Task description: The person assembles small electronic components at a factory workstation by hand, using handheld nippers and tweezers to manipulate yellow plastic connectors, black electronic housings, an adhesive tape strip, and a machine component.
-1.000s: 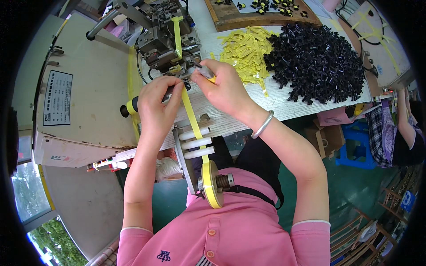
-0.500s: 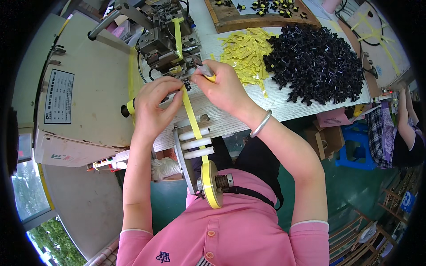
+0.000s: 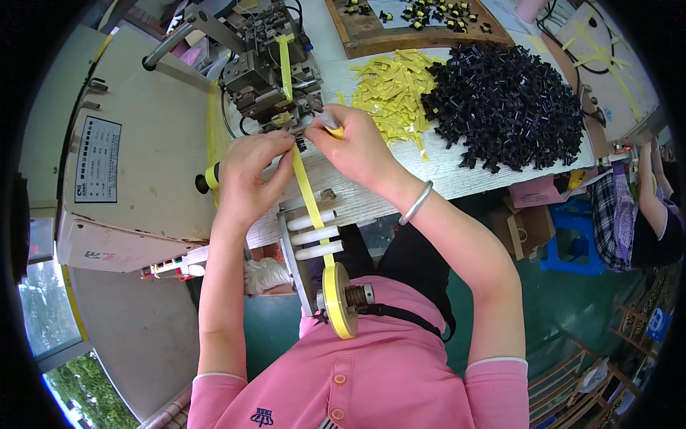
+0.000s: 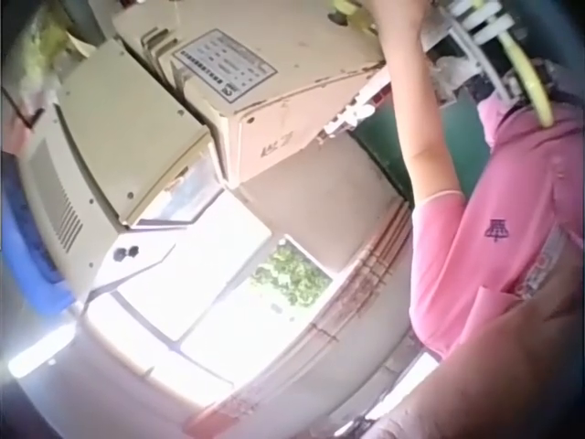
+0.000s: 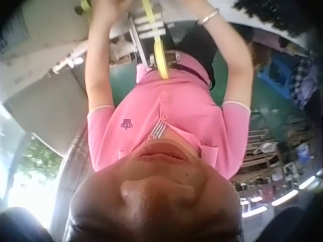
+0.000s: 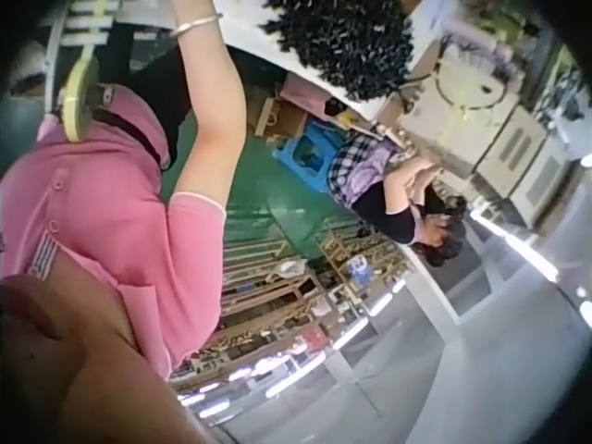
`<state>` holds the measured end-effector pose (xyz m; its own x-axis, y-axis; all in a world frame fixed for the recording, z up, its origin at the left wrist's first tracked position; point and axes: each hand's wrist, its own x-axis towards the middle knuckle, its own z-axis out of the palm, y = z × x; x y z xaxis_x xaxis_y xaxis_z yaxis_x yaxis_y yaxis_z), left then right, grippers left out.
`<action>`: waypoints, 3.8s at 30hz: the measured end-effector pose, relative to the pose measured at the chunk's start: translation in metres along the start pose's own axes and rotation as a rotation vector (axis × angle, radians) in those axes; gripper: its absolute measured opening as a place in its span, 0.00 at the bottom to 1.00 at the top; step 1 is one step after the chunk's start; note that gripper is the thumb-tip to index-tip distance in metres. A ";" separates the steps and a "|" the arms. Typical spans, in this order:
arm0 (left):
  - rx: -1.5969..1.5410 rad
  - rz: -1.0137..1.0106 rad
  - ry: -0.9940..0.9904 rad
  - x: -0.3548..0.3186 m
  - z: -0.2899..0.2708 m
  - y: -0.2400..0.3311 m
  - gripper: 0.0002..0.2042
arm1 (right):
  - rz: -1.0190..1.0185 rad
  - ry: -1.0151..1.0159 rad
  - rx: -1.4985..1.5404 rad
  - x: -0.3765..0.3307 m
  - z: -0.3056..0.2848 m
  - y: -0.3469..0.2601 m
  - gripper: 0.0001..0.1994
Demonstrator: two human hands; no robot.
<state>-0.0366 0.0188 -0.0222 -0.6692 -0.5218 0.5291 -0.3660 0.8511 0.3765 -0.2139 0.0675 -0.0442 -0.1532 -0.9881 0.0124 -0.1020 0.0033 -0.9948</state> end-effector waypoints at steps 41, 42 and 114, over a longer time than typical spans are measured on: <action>-0.132 -0.151 0.124 0.011 0.010 0.007 0.07 | -0.313 0.072 -0.325 -0.009 0.005 -0.018 0.06; -0.109 -0.141 0.088 0.013 0.011 0.006 0.07 | -0.312 0.071 -0.326 -0.009 0.003 -0.020 0.06; -0.363 -0.584 -0.192 0.014 -0.011 -0.001 0.07 | 0.519 -0.256 0.369 -0.037 0.022 -0.030 0.19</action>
<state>-0.0388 0.0100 -0.0070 -0.5440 -0.8385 0.0329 -0.4835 0.3452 0.8044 -0.1831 0.1003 -0.0172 0.1499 -0.8780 -0.4546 0.2706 0.4787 -0.8352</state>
